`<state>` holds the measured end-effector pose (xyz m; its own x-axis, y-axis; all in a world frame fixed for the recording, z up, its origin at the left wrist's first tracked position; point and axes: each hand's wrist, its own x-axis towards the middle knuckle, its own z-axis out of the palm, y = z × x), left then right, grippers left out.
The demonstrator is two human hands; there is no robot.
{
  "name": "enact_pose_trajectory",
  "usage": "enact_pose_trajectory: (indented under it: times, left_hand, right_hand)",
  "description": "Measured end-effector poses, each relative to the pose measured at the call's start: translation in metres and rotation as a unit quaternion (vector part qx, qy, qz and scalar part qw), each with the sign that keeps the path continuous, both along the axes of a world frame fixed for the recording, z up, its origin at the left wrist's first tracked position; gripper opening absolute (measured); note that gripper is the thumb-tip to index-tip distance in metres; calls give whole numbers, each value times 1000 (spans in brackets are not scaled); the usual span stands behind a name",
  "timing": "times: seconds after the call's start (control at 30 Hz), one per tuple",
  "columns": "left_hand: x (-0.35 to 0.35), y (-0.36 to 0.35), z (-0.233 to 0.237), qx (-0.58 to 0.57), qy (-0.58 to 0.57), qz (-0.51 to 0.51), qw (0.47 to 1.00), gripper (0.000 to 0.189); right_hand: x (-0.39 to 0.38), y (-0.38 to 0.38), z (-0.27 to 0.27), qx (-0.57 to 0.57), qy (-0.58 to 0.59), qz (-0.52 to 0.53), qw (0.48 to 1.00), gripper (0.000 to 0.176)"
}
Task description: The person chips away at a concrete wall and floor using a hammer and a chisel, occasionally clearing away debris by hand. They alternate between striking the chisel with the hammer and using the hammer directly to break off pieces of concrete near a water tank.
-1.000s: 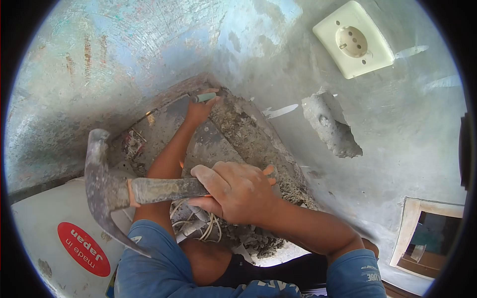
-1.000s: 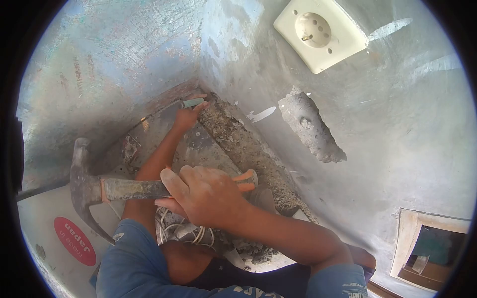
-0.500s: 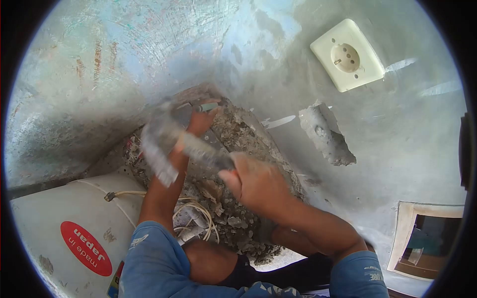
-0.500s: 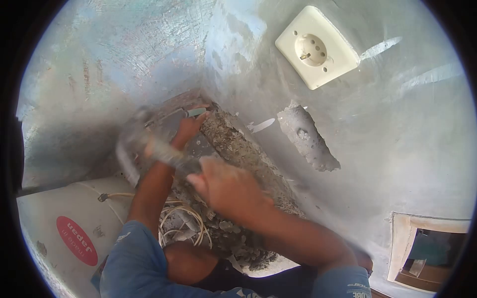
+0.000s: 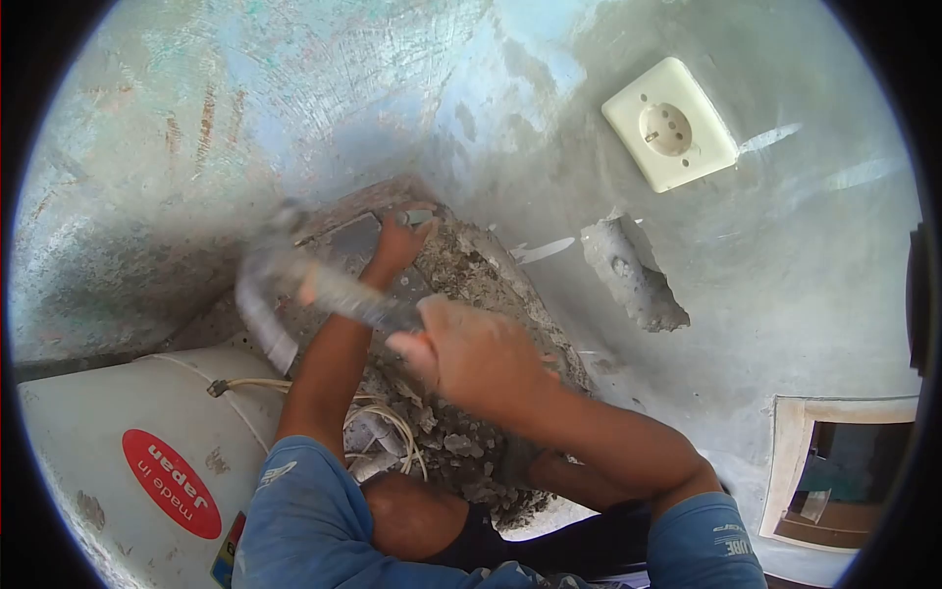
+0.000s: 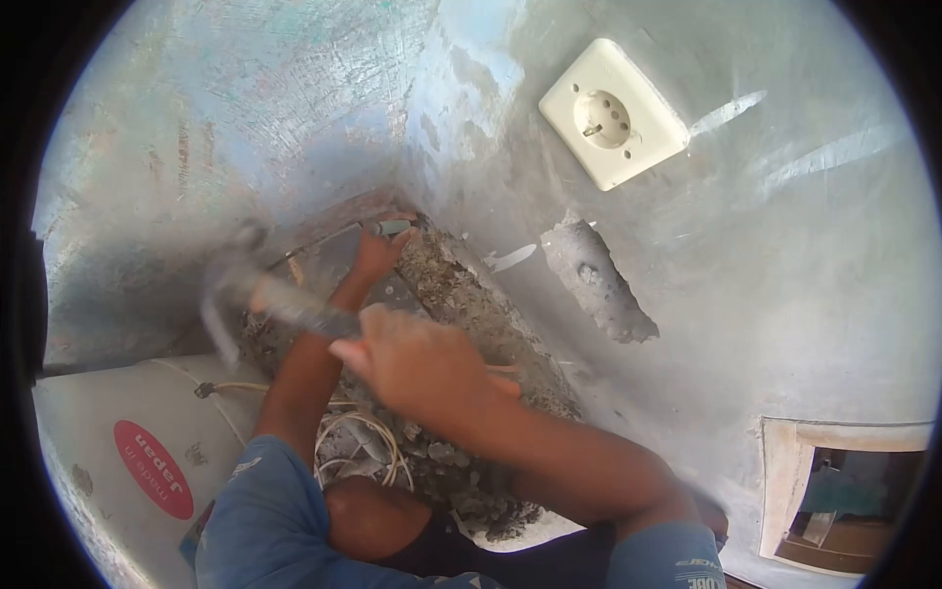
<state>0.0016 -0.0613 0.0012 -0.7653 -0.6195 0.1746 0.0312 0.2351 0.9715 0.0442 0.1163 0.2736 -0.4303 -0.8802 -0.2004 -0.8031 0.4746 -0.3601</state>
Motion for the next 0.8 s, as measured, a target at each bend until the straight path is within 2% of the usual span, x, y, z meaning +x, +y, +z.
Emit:
enact_pose_trajectory:
  times: [0.07, 0.1, 0.17, 0.2, 0.23, 0.27, 0.3, 0.33, 0.37, 0.4, 0.47, 0.5, 0.57, 0.6, 0.63, 0.67, 0.73, 0.8]
  left_hand:
    - [-1, 3, 1, 38, -3, -3, 999, 22]
    - [0, 4, 2, 76, 0, 0, 997, 22]
    - [2, 5, -2, 60, 3, 5, 998, 22]
    - [1, 6, -4, 44, 8, 9, 999, 22]
    - [0, 10, -15, 45, 10, 9, 999, 22]
    - [-3, 12, -32, -58, 29, 40, 997, 21]
    - [-4, 4, -23, -169, 49, 68, 982, 21]
    - [-12, -4, -15, -172, 61, 79, 980, 21]
    - [-5, 2, -16, -102, 64, 50, 991, 20]
    - [2, 9, -15, -32, 63, 24, 997, 20]
    - [2, 11, -18, 5, 47, 24, 999, 19]
    - [2, 9, -15, 37, 35, 25, 998, 19]
    - [3, 10, -7, 21, 31, 24, 999, 20]
    - [5, 12, -2, 9, 30, 26, 999, 20]
    - [6, 13, -5, 10, 31, 24, 999, 20]
    - [4, 15, -12, -34, 32, 31, 998, 22]
    - [0, -1, 0, -95, 43, 42, 994, 24]
    - [3, 11, -3, -33, 47, 23, 998, 24]
  right_hand:
    - [23, 2, 20, -188, -50, 167, 966, 43]
    - [20, 3, 15, -190, -51, 165, 966, 43]
    - [9, 9, -7, -215, -19, 238, 947, 47]
    - [-14, 10, -30, -82, -28, 138, 987, 46]
    - [-34, 12, -51, 54, -35, 34, 997, 45]
    - [-34, 16, -61, 52, -33, 36, 997, 45]
    - [-31, 10, -58, 43, -25, -2, 999, 45]
    - [-38, 6, -53, 42, -8, -32, 999, 45]
    - [-30, 13, -51, 26, -20, -14, 999, 44]
    - [-13, 6, -27, 10, -35, 6, 999, 43]
    - [20, 10, -10, -173, -24, 117, 978, 40]
    - [26, 13, -5, -176, -26, 112, 978, 40]
    - [32, 15, 1, -267, -28, 208, 940, 38]
    - [14, 21, -24, -268, -22, 225, 936, 38]
    - [-14, 25, -56, -121, -39, 99, 987, 39]
    - [-34, 27, -73, 30, -53, -29, 998, 39]
    - [-28, 24, -68, 53, -34, -43, 997, 40]
    - [-15, 30, -57, 103, -24, -69, 992, 40]
